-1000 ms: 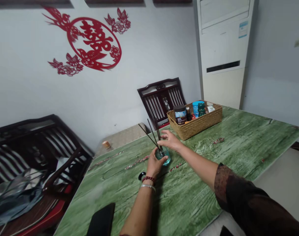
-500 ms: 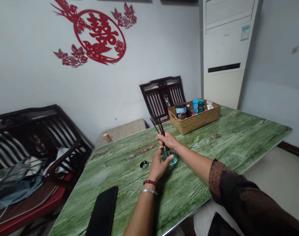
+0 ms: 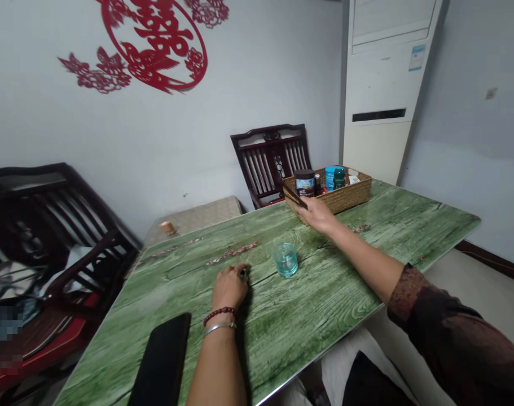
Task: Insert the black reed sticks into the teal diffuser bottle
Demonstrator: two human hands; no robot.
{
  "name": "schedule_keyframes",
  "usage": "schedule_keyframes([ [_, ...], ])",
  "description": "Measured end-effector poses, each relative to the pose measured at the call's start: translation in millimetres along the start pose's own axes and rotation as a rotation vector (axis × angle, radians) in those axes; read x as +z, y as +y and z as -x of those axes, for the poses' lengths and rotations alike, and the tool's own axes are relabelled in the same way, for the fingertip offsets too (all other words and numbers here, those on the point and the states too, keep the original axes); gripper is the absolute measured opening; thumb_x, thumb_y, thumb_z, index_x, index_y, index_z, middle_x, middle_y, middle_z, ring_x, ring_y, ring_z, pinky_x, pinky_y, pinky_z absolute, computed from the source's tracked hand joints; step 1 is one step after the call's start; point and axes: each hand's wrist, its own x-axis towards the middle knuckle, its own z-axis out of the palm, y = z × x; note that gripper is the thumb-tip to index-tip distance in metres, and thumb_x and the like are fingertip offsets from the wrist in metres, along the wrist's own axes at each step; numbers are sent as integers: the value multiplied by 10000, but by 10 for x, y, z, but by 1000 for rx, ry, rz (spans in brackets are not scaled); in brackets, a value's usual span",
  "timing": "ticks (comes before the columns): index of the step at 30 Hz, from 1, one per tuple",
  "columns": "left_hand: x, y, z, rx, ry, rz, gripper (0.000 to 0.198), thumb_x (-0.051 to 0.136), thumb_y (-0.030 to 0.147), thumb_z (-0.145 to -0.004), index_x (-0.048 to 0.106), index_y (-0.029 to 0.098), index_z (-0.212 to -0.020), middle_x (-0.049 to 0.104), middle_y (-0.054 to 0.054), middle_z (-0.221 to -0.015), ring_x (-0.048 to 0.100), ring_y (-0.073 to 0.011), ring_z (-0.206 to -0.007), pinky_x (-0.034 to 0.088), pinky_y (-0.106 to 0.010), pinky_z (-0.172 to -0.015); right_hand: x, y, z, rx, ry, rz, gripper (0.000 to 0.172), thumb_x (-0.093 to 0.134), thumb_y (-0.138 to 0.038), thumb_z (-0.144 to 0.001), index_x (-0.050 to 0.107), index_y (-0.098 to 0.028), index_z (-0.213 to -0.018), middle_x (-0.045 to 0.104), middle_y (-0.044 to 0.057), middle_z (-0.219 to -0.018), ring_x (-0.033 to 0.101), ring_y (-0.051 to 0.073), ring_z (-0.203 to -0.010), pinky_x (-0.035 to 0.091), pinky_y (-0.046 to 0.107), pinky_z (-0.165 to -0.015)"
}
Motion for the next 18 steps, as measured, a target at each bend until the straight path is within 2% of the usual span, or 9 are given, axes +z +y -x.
schedule_keyframes([
  [2, 4, 56, -34, 23, -23, 148, 326, 624, 398, -813, 730, 221, -1065, 718, -135, -1048, 663, -313, -1032, 512, -469, -908, 84, 300, 218, 152, -170, 344, 147, 581, -314, -962, 664, -194, -968, 730, 90, -916, 686, 238, -908, 462, 293, -755],
  [4, 8, 174, -61, 21, -45, 489, 441, 570, 535, -865, 669, 232, -1170, 708, -106, -1100, 687, -238, -912, 552, -383, -788, 211, 550, 406, 307, -284, 552, 233, 577, -376, -973, 666, -190, -1082, 751, 138, -990, 708, 277, -956, 478, 323, -777],
  [6, 29, 347, -73, -8, -36, 908, 511, 649, 607, -811, 618, 244, -1168, 699, -67, -1080, 689, -184, -810, 559, -333, -728, 344, 721, 530, 377, -321, 652, 337, 565, -446, -977, 646, -172, -1154, 751, 168, -1041, 716, 295, -990, 492, 341, -799],
  [8, 78, 542, -76, 4, 13, 1132, 510, 803, 526, -707, 592, 245, -1077, 688, -25, -1034, 705, -175, -847, 564, -330, -793, 454, 821, 590, 394, -310, 685, 416, 553, -497, -975, 618, -149, -1194, 742, 186, -1071, 717, 302, -1003, 503, 354, -813],
  [11, 221, 777, -79, 113, 62, 1131, 492, 898, 348, -623, 580, 233, -981, 683, -10, -1046, 707, -177, -967, 537, -323, -903, 553, 898, 612, 369, -265, 701, 445, 542, -508, -979, 581, -138, -1223, 709, 196, -1133, 708, 296, -1016, 511, 359, -818],
  [13, 352, 845, -87, 160, 81, 1077, 468, 901, 310, -615, 584, 222, -948, 694, -22, -1050, 695, -167, -975, 523, -321, -928, 578, 930, 614, 343, -253, 720, 427, 537, -493, -985, 572, -143, -1227, 681, 194, -1174, 696, 289, -1026, 512, 358, -816],
  [18, 650, 754, -96, 141, 83, 996, 441, 891, 340, -607, 589, 209, -899, 715, -50, -1039, 691, -197, -981, 509, -382, -958, 577, 989, 618, 312, -223, 749, 392, 573, -480, -967, 604, -153, -1180, 648, 174, -1184, 642, 299, -1078, 502, 363, -827],
])
